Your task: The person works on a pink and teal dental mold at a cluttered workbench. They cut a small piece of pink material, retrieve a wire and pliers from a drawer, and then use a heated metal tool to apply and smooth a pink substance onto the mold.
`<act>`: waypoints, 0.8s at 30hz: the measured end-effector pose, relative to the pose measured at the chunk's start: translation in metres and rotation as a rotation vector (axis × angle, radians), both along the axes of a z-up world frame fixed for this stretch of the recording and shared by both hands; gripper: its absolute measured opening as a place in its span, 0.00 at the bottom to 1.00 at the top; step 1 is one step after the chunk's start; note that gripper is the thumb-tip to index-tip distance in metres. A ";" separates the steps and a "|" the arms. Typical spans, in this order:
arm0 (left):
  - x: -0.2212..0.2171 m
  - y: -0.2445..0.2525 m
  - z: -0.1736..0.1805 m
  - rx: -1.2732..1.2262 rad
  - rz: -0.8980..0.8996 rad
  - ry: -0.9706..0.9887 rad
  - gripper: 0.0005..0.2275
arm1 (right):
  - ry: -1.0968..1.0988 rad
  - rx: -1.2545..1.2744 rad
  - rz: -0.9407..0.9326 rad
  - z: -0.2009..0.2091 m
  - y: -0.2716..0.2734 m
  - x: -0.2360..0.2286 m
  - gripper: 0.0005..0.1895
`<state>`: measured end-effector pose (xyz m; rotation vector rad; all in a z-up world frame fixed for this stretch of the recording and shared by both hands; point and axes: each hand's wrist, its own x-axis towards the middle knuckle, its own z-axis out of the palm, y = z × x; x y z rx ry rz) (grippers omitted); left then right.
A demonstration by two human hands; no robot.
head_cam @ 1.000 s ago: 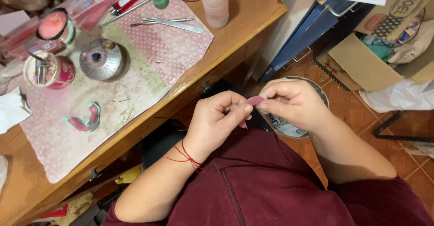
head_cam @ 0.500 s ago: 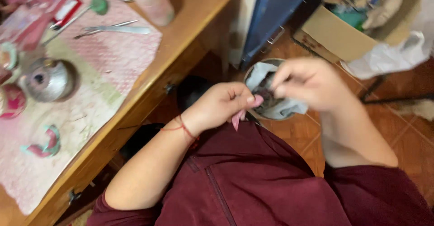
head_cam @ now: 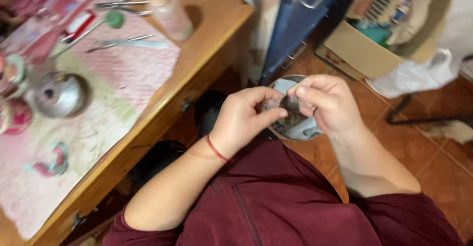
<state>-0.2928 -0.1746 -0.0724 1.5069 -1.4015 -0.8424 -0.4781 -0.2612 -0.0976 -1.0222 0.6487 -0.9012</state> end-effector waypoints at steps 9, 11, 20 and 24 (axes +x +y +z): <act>0.072 0.105 0.057 -0.293 0.405 -0.175 0.01 | 0.028 -0.326 0.265 0.047 0.068 0.127 0.03; 0.086 0.136 0.057 -0.307 0.473 -0.226 0.01 | 0.052 -0.444 0.380 0.057 0.080 0.146 0.02; 0.122 0.262 0.063 -0.466 0.722 -0.621 0.05 | 0.054 -0.653 0.939 0.073 0.163 0.237 0.04; 0.134 0.306 0.066 -0.470 0.773 -0.747 0.06 | 0.042 -0.262 1.184 0.062 0.199 0.267 0.04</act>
